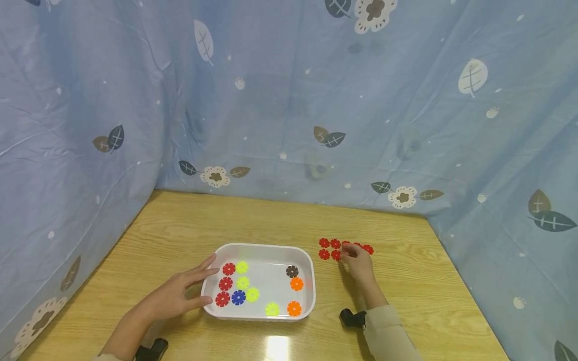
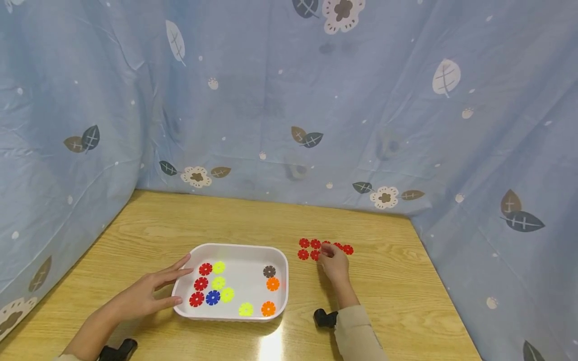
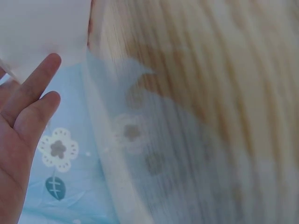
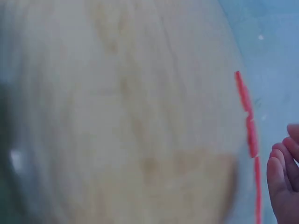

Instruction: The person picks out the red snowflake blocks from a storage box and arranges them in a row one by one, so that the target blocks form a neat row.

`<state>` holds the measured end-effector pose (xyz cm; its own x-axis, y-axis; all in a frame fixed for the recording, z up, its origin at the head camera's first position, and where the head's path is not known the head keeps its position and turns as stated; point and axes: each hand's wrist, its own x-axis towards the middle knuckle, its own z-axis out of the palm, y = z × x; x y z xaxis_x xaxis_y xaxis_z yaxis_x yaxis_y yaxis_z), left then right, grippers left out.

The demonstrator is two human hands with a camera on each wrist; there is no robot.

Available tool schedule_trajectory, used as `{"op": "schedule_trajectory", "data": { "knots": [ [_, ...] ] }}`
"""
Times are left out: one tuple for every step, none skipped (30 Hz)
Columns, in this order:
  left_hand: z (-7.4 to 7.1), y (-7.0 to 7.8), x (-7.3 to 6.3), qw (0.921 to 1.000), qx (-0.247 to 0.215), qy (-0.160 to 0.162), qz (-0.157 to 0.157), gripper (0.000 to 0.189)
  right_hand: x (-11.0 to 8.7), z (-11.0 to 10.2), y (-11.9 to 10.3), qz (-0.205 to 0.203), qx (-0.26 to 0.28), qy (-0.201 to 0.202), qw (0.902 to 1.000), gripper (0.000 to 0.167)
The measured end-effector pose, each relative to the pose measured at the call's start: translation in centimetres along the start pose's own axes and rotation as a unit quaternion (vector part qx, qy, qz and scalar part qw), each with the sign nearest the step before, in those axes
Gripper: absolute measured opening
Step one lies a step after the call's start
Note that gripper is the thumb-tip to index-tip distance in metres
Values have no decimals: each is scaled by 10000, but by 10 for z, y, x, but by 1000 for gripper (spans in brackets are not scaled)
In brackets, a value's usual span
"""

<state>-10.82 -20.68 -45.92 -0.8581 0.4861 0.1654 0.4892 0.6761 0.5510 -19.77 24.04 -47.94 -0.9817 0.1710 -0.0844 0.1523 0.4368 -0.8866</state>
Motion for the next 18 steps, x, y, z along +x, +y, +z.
{"op": "schedule_trajectory", "data": {
  "knots": [
    [0, 0, 0, 10000, 2, 4, 3, 58, -2, -1, -2, -68, 45, -51, 10000, 34],
    [0, 0, 0, 10000, 2, -3, -9, 59, -4, -1, -6, -151, 73, -90, 9998, 35],
    [0, 1, 0, 10000, -7, -5, -26, 59, -7, -2, -10, -198, 157, -142, 9996, 36],
    [0, 1, 1, 10000, 6, -14, -38, 60, -9, -2, -14, -260, 222, -204, 9992, 37],
    [-1, 1, 1, 10000, -5, -26, -67, 60, -12, -2, -20, -322, 267, -267, 9988, 38],
    [-1, 1, 1, 10000, 1, -24, -64, 61, -14, -1, -25, -394, 333, -323, 9981, 39],
    [-1, 0, 2, 10000, -3, -9, -74, 61, -18, -1, -31, -467, 413, -372, 9974, 40],
    [-2, 0, 3, 10000, -24, -14, -93, 61, -21, 0, -37, -555, 515, -437, 9962, 40],
    [-2, 0, 3, 10000, -29, -13, -91, 61, -24, 1, -42, -629, 629, -529, 9946, 41],
    [-2, 0, 3, 9999, -31, -28, -93, 62, -28, 2, -48, -736, 714, -621, 9928, 41],
    [-2, -1, 4, 9999, -45, -37, -100, 62, -31, 4, -52, -830, 800, -696, 9909, 42],
    [-2, -1, 4, 9999, -65, -50, -102, 62, -34, 6, -57, -920, 950, -796, 9880, 42],
    [-2, -1, 4, 9998, -100, -76, -133, 63, -37, 9, -61, -1015, 1063, -889, 9851, 42],
    [-2, -1, 3, 9998, -137, -99, -144, 63, -41, 12, -65, -1090, 1147, -985, 9825, 42],
    [-1, -1, 3, 9997, -150, -134, -153, 63, -44, 15, -68, -1152, 1212, -1072, 9801, 41],
    [-1, 0, 3, 9995, -187, -175, -183, 63, -48, 19, -71, -1217, 1260, -1157, 9777, 40],
    [0, 0, 2, 9994, -213, -202, -203, 64, -51, 24, -74, -1265, 1285, -1235, 9758, 40],
    [0, 1, 2, 9992, -247, -221, -222, 64, -55, 28, -77, -1326, 1333, -1342, 9729, 40]
  ]
}}
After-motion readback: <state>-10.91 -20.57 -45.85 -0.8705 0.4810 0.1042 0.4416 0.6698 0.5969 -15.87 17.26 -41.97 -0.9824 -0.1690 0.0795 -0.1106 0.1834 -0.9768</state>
